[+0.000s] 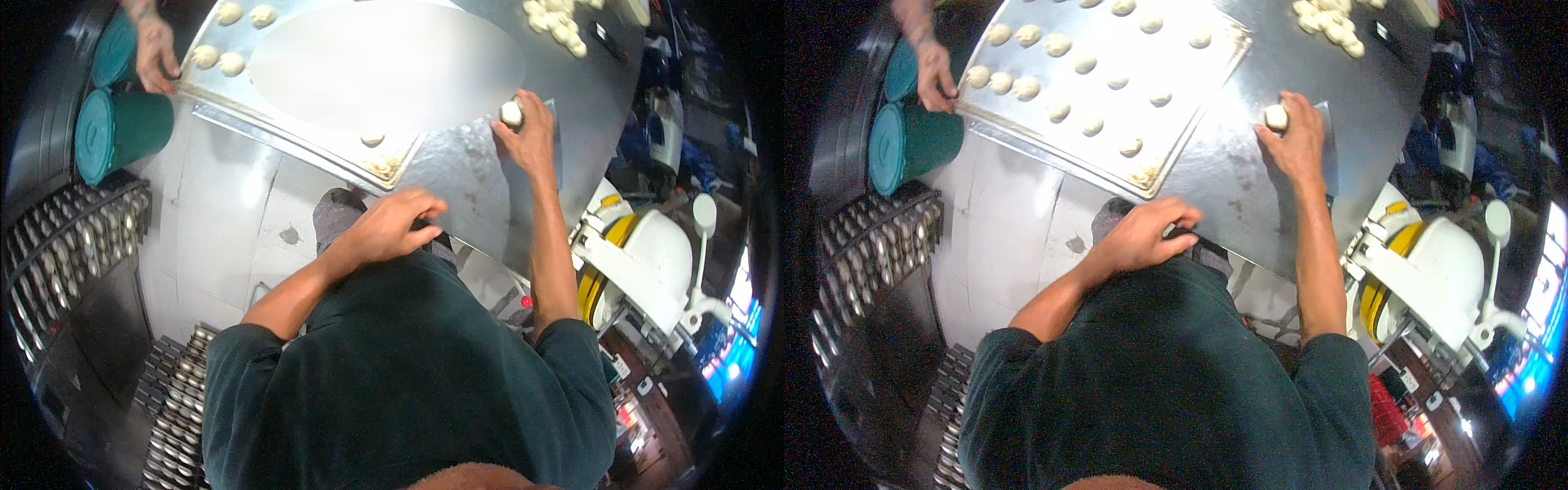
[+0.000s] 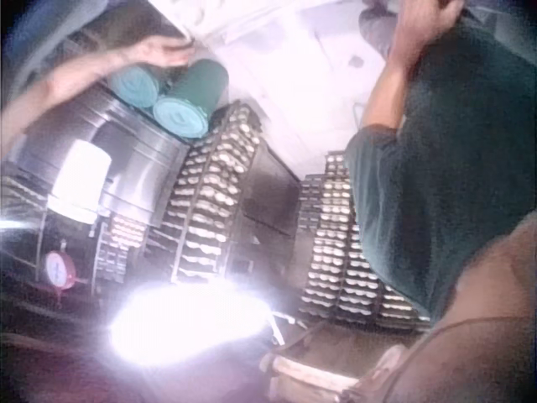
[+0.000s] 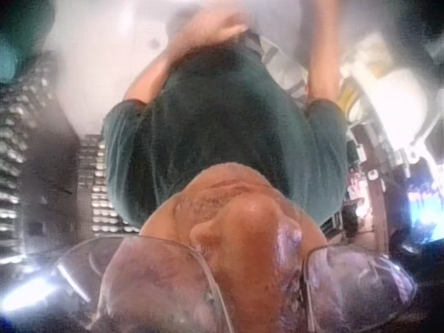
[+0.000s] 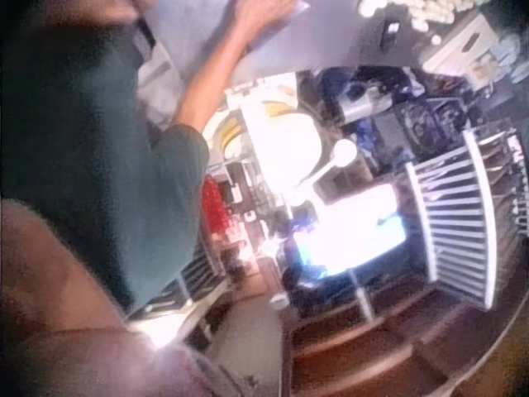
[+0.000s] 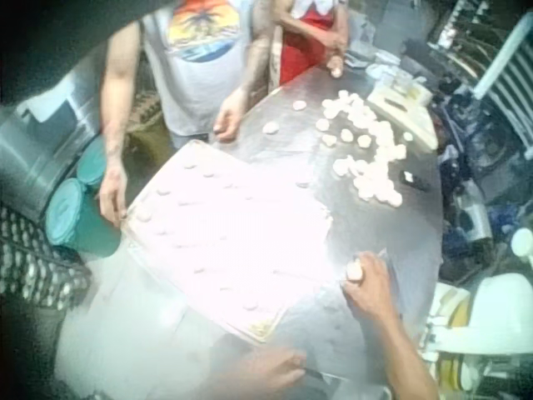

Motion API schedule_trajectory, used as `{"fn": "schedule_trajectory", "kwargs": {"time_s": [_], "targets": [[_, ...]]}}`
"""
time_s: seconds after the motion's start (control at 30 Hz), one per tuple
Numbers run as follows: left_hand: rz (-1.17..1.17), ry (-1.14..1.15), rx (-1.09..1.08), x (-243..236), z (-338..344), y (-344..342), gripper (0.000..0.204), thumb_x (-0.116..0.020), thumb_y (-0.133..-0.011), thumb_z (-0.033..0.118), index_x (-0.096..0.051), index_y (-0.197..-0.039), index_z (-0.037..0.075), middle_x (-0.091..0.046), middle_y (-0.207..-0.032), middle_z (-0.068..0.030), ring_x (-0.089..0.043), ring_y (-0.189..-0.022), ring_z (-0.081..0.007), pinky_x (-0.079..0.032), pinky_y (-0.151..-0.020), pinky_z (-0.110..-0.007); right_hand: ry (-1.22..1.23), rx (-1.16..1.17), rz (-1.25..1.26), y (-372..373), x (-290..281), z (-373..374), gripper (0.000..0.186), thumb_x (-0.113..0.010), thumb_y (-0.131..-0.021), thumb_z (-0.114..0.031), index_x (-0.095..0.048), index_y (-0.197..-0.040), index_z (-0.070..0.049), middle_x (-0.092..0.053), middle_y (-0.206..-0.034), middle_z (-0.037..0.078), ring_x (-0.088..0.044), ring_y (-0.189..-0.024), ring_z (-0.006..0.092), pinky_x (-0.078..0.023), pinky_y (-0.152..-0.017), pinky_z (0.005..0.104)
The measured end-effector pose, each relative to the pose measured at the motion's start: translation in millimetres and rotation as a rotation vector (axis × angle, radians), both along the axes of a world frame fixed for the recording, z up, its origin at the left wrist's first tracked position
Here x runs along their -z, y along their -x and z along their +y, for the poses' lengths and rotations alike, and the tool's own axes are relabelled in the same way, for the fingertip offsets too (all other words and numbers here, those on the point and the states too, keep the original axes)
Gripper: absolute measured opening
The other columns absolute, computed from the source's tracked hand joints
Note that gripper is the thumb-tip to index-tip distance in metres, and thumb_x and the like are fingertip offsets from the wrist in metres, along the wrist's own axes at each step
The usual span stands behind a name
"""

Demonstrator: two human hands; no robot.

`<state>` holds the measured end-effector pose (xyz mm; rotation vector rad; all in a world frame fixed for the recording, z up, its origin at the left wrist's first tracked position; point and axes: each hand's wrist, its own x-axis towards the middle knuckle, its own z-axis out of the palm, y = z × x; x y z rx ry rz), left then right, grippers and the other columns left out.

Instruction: The person shapes portions of dough into small balls by hand and using a large knife on a stainless steel table, placing the finished balls onto a metal baking tray alongside other workers.

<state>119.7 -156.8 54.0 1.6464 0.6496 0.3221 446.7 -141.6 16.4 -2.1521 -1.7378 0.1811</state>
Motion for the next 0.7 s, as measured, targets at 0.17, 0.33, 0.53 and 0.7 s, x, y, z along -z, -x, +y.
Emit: {"fn": "schedule_trajectory", "kwargs": {"time_s": [0.17,0.33,0.53,0.7], "targets": [[-0.221,-0.556,-0.289,39.2,45.6,-141.4,0.043,-0.073,-0.085,0.01,-0.06,-0.125,0.001,-0.063,-0.122,-0.0218,-0.059,-0.116,-0.0427,-0.048,-0.101,-0.049,0.089,-0.033,0.246,-30.0,-4.5,-8.2,0.054,-0.082,-0.079,-0.02,-0.064,-0.128,-0.004,-0.065,-0.124,0.021,-0.061,-0.117,0.0383,-0.048,-0.102,0.0446],[-0.168,-0.504,0.002,58.6,82.9,-205.5,0.027,-0.071,-0.083,0.009,-0.062,-0.107,0.002,-0.06,-0.101,-0.0169,-0.062,-0.095,-0.0368,-0.052,-0.082,-0.045,0.063,0.117,0.358,-45.1,-9.4,-60.1,0.04,-0.076,-0.084,-0.017,-0.064,-0.119,-0.003,-0.067,-0.11,0.019,-0.065,-0.101,0.0386,-0.052,-0.091,0.0449],[0.24,-0.59,-0.099,46.7,-3.7,-91.9,0.02,-0.074,-0.082,0.021,-0.066,-0.093,0.007,-0.062,-0.092,-0.0151,-0.065,-0.093,-0.0342,-0.053,-0.083,-0.046,0.037,-0.097,0.143,-9.9,-11.2,-202.7,0.03,-0.069,-0.087,-0.018,-0.063,-0.112,-0.003,-0.064,-0.106,0.02,-0.06,-0.102,0.0402,-0.047,-0.089,0.0487],[-0.061,-0.849,-0.127,80.3,24.1,-170.4,0.015,-0.067,-0.079,0.019,-0.06,-0.086,0.007,-0.057,-0.088,-0.0141,-0.057,-0.086,-0.0344,-0.045,-0.078,-0.048,-0.188,-0.128,0.078,-6.3,34.1,-129.7,0.016,-0.062,-0.087,-0.013,-0.061,-0.1,-0.003,-0.058,-0.093,0.018,-0.054,-0.093,0.0397,-0.041,-0.085,0.0513]]}}
